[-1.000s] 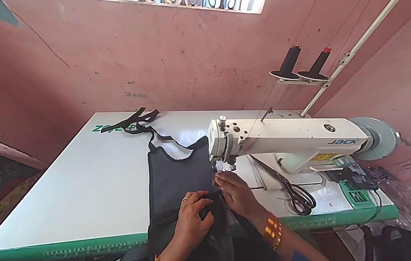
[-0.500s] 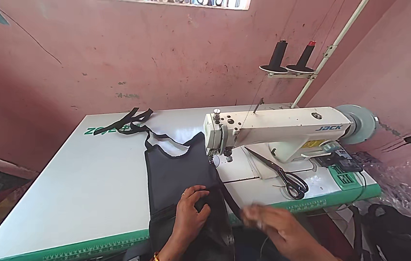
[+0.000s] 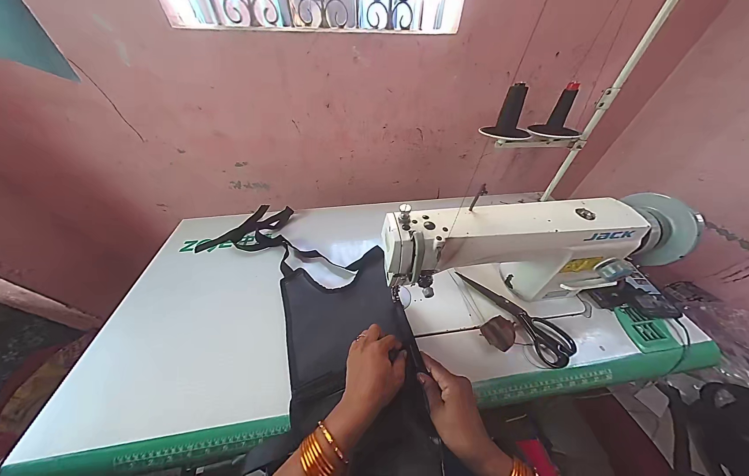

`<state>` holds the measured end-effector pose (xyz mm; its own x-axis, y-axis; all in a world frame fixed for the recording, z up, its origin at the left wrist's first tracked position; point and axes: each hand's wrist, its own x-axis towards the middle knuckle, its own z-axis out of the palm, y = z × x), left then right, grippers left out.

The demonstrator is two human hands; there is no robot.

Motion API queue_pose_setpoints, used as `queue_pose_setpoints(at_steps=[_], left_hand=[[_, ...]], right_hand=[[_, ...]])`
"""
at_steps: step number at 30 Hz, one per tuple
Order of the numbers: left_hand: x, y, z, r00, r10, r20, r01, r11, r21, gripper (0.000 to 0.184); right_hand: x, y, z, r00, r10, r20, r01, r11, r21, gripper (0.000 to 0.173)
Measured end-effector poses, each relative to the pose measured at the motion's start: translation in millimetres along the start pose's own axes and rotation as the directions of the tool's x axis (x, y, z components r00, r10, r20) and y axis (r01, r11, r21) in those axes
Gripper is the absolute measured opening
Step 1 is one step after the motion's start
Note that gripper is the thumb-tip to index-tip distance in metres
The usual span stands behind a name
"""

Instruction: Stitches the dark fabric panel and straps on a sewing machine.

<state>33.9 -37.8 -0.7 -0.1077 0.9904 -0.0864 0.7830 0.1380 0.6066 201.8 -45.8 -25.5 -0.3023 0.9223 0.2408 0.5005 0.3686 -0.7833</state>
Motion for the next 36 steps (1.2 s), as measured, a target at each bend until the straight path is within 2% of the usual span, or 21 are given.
queue_pose_setpoints(at_steps=[3,5,7,11,13,14,16,22,32,34,36], left_hand=[[0,-11,20,0.961,0.13,-0.246,-0.122,0.991,0.049,0.023],[0,-18,27,0.911,0.251,-0.329,-0.239,0.968,0.076,0.022],[2,-23,28,0.885,0.374,-0.277,-0.363,0.927,0.092,0.025],[10,-31,20,0.853,0.5,-0.148,-0.485,0.865,0.129,0.028],[13,-32,12,0.857,0.507,-0.089,-0.495,0.86,0.125,0.03],[16,-33,10,0.861,0.504,-0.072,-0.494,0.861,0.123,0.031],[20,-34,6,0.866,0.497,-0.056,-0.488,0.864,0.122,0.033],[52,-41,-3,0.874,0.48,-0.074,-0.471,0.875,0.109,0.031],[110,-39,-33,0.956,0.289,0.042,-0.291,0.955,0.063,0.046],[112,-40,-34,0.955,0.29,0.056,-0.292,0.955,0.048,0.047],[105,-43,-32,0.929,0.368,0.025,-0.369,0.927,0.061,0.041]], right_hand=[[-7,7,8,0.961,-0.277,-0.013,0.262,0.922,-0.286,0.039],[-8,6,8,0.942,-0.331,0.047,0.323,0.863,-0.389,0.04],[-9,5,7,0.939,-0.333,0.089,0.339,0.845,-0.414,0.036],[-8,7,10,0.939,-0.342,0.033,0.331,0.874,-0.355,0.022],[-13,-3,8,0.971,-0.226,0.072,0.237,0.929,-0.284,0.021],[-16,-12,4,0.981,-0.133,0.141,0.166,0.953,-0.252,0.024],[-17,-26,-3,0.965,0.021,0.262,0.041,0.973,-0.228,0.032],[13,-13,11,0.988,-0.077,0.135,0.107,0.966,-0.234,0.02],[78,-3,22,0.985,-0.071,0.156,0.11,0.959,-0.26,0.02],[80,-2,21,0.981,-0.066,0.184,0.113,0.959,-0.26,0.019],[79,0,21,0.979,-0.092,0.179,0.135,0.96,-0.244,0.018]])
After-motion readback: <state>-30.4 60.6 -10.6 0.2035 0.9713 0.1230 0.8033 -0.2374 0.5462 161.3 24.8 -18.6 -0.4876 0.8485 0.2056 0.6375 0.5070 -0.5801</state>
